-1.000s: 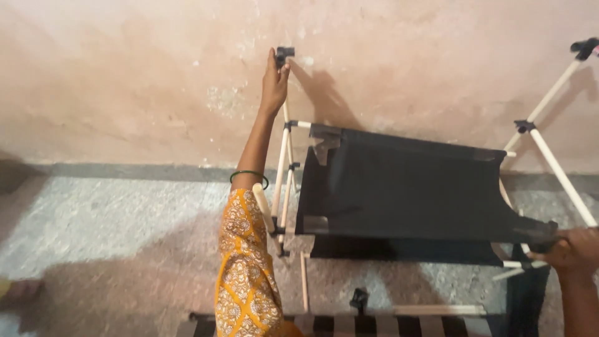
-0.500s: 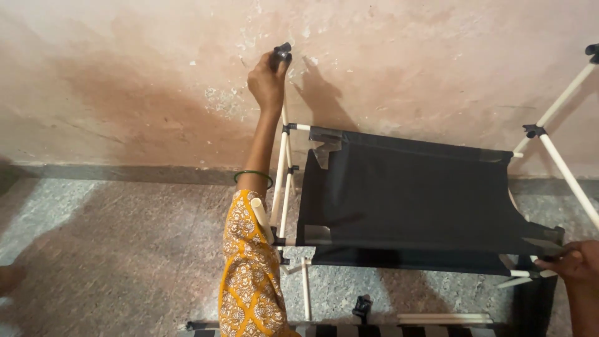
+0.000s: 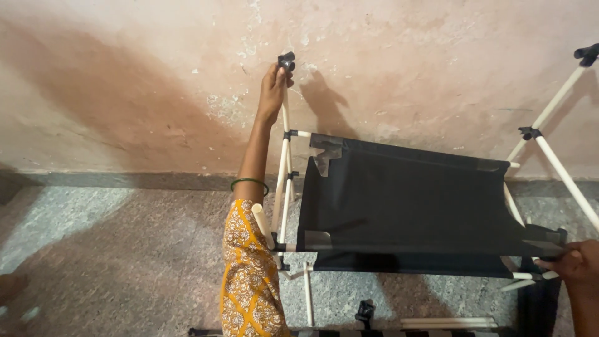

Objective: The person disassembles a small black fabric shelf with white poles. They remove the fabric from the frame, detach the plastic connectors, and separate the poles, placing the components on the floor.

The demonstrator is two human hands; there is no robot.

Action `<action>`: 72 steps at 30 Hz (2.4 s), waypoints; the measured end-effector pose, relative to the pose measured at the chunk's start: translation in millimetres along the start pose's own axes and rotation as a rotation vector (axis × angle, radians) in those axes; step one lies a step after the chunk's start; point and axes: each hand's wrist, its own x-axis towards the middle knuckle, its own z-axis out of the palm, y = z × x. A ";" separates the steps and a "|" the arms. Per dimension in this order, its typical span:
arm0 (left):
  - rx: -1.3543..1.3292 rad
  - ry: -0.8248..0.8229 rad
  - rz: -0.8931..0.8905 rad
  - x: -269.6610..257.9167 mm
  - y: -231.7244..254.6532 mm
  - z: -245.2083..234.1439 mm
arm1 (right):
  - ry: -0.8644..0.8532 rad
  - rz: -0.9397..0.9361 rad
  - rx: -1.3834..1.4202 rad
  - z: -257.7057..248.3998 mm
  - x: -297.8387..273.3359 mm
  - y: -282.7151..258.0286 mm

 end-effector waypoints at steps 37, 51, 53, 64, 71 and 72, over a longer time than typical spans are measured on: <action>-0.063 0.269 0.223 -11.2 3.3 24.7 | -0.026 0.043 0.024 19.7 3.4 -0.4; -0.246 0.317 -0.165 8.5 19.1 18.6 | -0.033 0.034 0.024 25.2 6.7 1.6; -0.291 0.247 -0.268 12.7 19.2 8.8 | -0.027 0.037 0.022 25.3 7.8 3.0; 0.037 0.303 0.233 -26.4 17.1 36.0 | -0.020 0.046 0.015 27.7 9.3 2.9; 0.420 0.426 0.205 -25.5 8.5 49.2 | -0.025 0.053 0.018 30.1 9.3 4.2; 0.458 0.406 0.223 -25.5 7.8 48.1 | -0.027 0.054 0.020 29.8 8.9 4.4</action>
